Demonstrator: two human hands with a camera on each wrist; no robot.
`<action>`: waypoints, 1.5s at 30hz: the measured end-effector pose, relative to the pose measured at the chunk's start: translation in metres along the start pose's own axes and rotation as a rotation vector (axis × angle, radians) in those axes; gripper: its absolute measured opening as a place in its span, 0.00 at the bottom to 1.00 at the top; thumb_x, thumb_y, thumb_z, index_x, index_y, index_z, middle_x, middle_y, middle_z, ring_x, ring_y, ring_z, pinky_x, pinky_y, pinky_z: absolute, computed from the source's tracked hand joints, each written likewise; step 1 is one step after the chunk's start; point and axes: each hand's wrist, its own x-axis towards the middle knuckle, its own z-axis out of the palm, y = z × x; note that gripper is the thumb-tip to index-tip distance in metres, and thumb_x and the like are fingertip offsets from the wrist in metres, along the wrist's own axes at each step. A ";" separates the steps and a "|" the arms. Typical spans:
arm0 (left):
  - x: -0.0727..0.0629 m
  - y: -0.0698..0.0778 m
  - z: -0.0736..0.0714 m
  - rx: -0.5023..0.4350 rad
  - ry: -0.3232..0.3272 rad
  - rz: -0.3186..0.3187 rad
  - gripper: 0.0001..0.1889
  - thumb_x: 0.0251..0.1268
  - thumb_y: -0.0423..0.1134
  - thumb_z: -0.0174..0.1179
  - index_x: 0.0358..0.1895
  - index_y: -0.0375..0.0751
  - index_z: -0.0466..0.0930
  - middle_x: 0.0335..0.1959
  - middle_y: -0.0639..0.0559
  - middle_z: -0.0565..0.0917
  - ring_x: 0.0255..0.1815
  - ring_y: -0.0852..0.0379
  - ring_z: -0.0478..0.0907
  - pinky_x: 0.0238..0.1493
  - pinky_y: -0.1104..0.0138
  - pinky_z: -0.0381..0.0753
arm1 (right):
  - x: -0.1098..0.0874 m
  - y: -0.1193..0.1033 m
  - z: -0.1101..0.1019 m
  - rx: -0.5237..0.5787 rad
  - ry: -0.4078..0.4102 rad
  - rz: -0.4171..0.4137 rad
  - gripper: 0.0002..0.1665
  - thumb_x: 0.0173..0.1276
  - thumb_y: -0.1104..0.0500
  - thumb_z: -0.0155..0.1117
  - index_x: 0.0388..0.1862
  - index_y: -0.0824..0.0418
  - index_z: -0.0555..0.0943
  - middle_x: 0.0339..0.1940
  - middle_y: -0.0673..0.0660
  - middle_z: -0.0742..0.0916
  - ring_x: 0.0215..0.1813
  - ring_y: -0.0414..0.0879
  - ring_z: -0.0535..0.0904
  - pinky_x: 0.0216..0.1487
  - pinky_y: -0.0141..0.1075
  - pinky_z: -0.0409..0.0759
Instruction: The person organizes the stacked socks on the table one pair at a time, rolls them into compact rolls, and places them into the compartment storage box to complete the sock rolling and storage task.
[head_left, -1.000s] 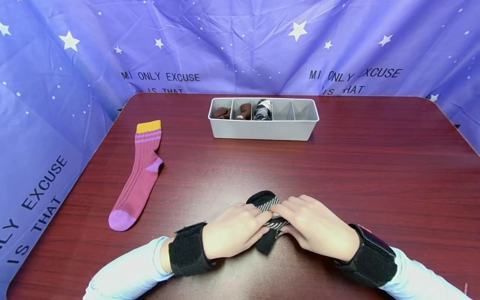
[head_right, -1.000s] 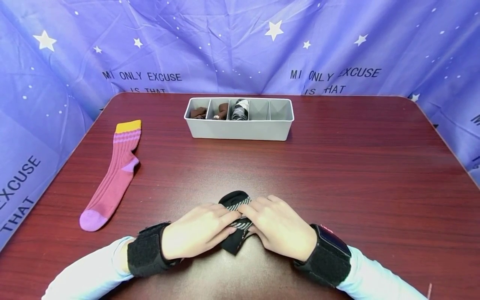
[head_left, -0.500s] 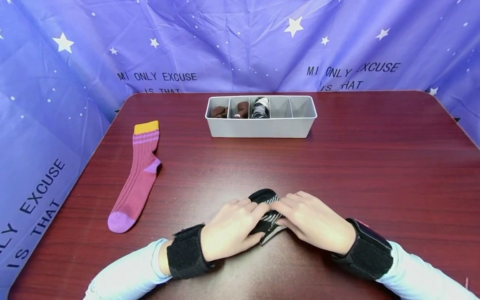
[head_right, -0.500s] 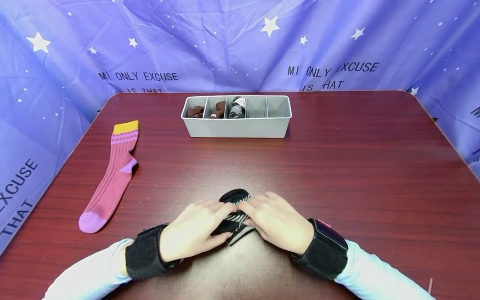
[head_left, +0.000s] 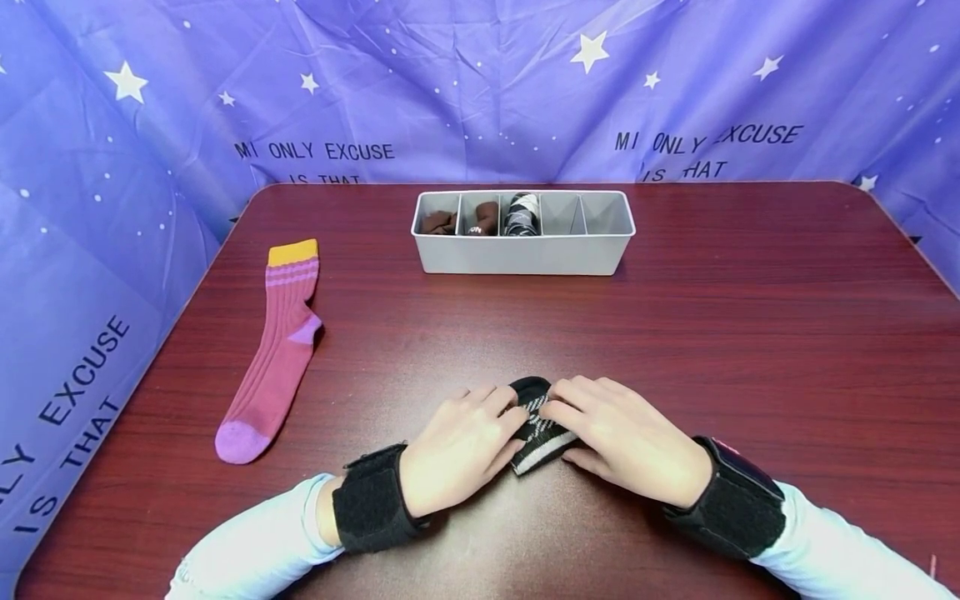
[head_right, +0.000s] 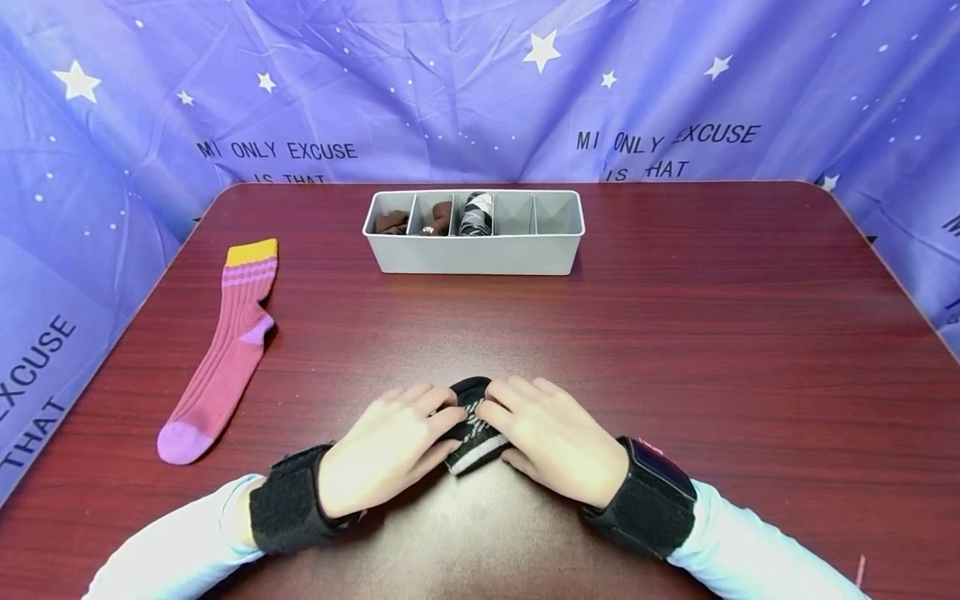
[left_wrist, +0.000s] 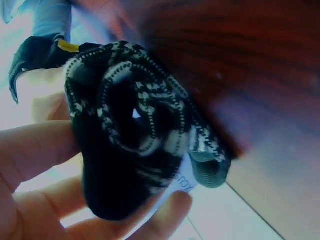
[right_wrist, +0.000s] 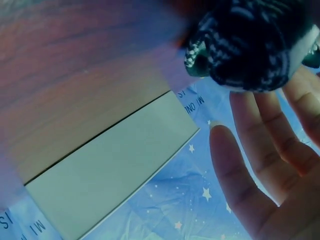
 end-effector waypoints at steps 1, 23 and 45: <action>0.000 0.001 -0.001 0.000 0.010 0.000 0.13 0.51 0.49 0.55 0.39 0.49 0.74 0.33 0.57 0.74 0.32 0.59 0.71 0.26 0.68 0.68 | 0.000 0.000 0.001 -0.004 0.003 0.000 0.25 0.35 0.57 0.69 0.37 0.55 0.73 0.37 0.46 0.75 0.36 0.39 0.69 0.35 0.33 0.68; -0.006 0.004 -0.004 0.002 -0.008 0.075 0.08 0.45 0.42 0.55 0.31 0.47 0.70 0.25 0.58 0.75 0.28 0.61 0.72 0.28 0.69 0.67 | -0.003 -0.010 0.002 0.053 -0.063 -0.018 0.27 0.39 0.50 0.67 0.40 0.54 0.72 0.34 0.44 0.74 0.34 0.36 0.67 0.34 0.30 0.66; -0.001 0.001 -0.005 -0.123 -0.011 -0.026 0.06 0.55 0.40 0.50 0.36 0.47 0.71 0.33 0.59 0.76 0.35 0.61 0.74 0.32 0.67 0.72 | -0.003 -0.008 0.005 0.074 -0.001 -0.001 0.15 0.52 0.59 0.58 0.40 0.57 0.73 0.30 0.44 0.76 0.31 0.35 0.70 0.31 0.29 0.67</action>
